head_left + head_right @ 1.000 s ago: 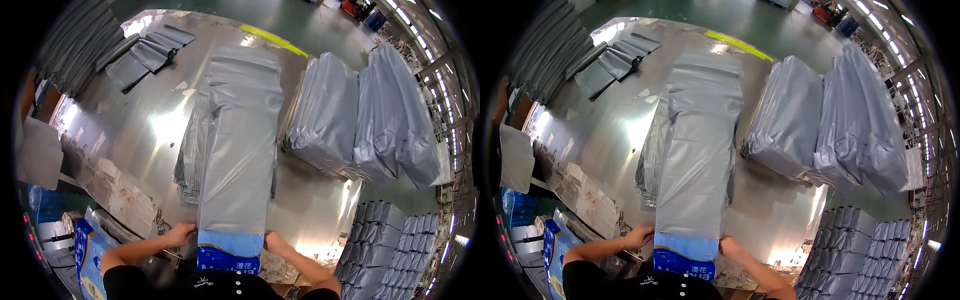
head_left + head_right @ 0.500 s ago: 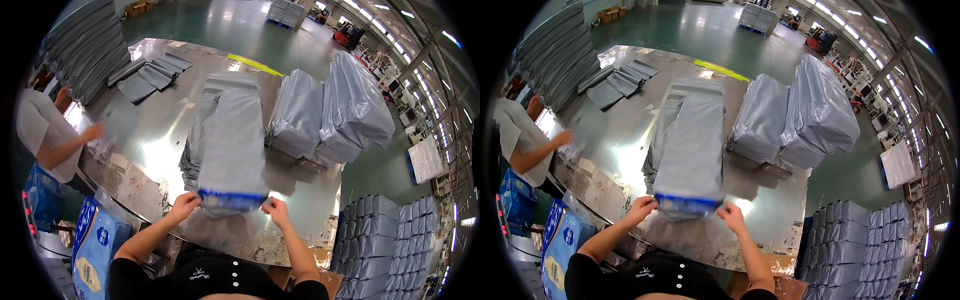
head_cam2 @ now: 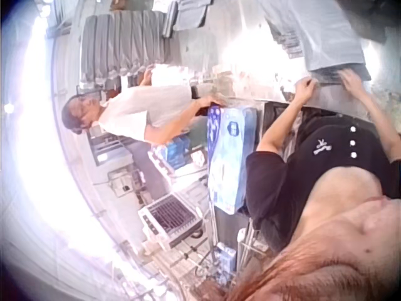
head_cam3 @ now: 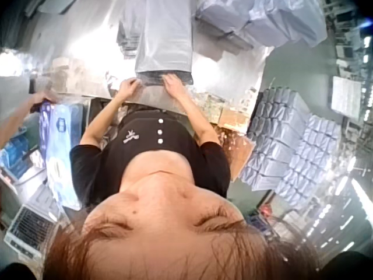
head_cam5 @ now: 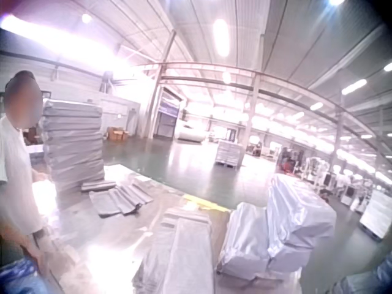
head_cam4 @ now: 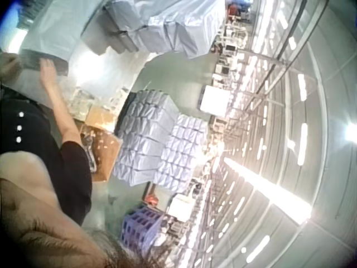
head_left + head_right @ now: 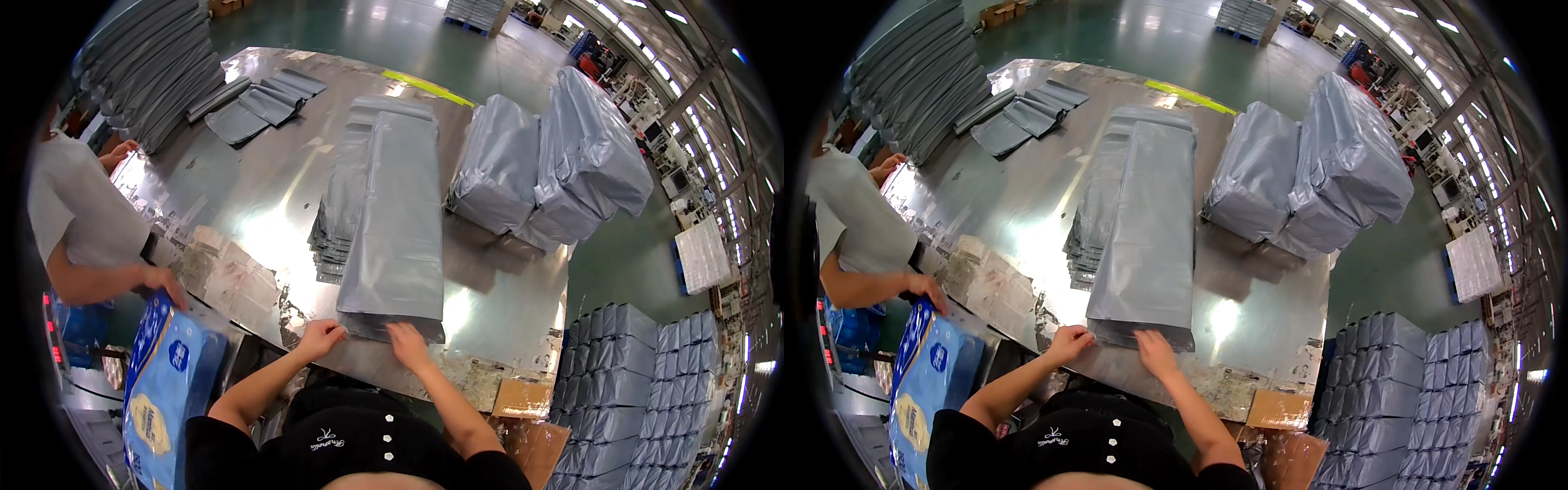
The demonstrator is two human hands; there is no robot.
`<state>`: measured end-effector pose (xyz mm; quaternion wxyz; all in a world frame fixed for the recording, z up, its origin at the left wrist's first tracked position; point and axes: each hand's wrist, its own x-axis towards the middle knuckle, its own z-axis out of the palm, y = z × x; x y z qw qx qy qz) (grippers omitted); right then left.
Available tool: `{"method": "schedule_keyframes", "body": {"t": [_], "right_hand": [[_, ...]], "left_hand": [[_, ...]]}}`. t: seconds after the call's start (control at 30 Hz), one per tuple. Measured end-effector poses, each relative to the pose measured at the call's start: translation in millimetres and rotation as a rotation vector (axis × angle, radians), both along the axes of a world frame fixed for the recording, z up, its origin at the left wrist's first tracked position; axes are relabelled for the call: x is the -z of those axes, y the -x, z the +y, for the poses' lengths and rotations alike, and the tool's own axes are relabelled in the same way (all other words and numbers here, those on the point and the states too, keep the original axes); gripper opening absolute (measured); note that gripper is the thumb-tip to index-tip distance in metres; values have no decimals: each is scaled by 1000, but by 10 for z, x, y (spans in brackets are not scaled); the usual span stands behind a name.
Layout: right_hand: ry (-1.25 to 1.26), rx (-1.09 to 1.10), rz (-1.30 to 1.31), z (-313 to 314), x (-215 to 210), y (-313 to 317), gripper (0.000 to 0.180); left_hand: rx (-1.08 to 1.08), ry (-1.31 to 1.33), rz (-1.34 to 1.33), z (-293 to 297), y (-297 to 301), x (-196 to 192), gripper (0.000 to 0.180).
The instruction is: The person repeatedly picks up blue tissue paper packages from a conveyor belt, places each into a gray plastic bag, folds the bag closed, and stacks the finished packages on a metal table. A coworker performs the same task at an adjacent station.
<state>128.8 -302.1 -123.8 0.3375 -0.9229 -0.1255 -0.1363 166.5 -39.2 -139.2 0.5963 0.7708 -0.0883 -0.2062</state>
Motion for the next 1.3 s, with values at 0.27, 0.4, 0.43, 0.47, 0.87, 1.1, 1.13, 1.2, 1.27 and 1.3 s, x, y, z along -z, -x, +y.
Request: {"method": "schedule_keyframes", "body": {"t": [0.27,0.4,0.43,0.47,0.87,1.1,1.13,1.2,1.27,1.3], "right_hand": [[63,16,377,580,-269,-760,32],[-272,-313,653,1094,-418,-568,25],[-236,-269,653,1139,-350,-559,21],[-201,-223,652,1151,-296,-533,18],[1162,516,1410,-2992,-914,3284,26],[822,497,748,-2120,-1246,2723,24],[772,303,627,-1856,-866,2195,26],[477,-110,442,-1015,-410,1099,31],[510,-298,171,-319,-336,561,41],[542,-270,96,-301,-363,399,42]], "left_hand": [[-15,-170,82,350,52,-200,21],[-41,132,140,338,-18,93,17],[-38,131,139,313,-33,80,16],[-24,142,141,305,-44,99,17],[-48,-113,247,794,6,713,17],[403,-230,-1142,-108,-686,-898,41],[580,-291,-1247,-284,-756,-861,41],[836,-513,-1423,-431,-874,-583,38],[1005,-792,-1605,-512,-1070,-170,35],[1110,-773,-1582,-468,-1141,-70,30]]}}
